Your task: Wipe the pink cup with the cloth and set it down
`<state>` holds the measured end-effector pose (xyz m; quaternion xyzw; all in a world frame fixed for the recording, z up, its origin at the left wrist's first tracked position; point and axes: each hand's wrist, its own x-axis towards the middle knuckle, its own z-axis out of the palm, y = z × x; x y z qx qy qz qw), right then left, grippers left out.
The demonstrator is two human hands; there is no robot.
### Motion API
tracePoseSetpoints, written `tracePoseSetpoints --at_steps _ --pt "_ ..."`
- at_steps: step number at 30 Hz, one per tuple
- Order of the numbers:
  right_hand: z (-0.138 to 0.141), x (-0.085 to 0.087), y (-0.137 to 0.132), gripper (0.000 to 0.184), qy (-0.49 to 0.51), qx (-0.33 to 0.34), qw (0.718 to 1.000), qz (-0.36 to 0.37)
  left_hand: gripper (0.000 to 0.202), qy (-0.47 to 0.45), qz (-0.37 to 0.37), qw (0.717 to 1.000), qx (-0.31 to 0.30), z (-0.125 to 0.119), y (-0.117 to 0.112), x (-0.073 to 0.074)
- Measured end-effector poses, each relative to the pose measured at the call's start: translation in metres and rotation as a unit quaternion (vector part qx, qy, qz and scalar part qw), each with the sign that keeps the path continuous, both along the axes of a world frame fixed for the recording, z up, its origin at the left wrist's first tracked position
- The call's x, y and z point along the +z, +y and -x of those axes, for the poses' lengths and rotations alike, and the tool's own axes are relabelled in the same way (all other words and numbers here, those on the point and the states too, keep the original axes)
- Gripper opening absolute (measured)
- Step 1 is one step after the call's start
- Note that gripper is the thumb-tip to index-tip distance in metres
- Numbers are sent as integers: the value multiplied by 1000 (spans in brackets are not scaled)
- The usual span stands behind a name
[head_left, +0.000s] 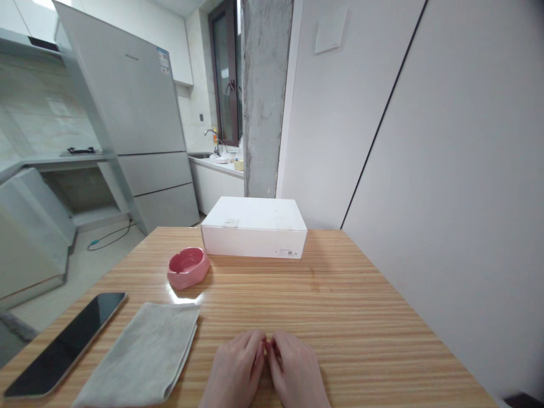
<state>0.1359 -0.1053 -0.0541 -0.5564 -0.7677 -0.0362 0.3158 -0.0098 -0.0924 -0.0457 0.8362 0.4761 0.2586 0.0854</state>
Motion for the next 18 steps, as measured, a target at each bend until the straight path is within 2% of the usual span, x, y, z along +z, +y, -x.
tracePoseSetpoints --at_steps 6,18 --pt "-1 0 0 26 1 5 1000 8 20 3 9 1000 8 0 -1 0" --pt "0 2 -1 33 -3 6 1000 -19 20 18 13 1000 9 0 0 0"
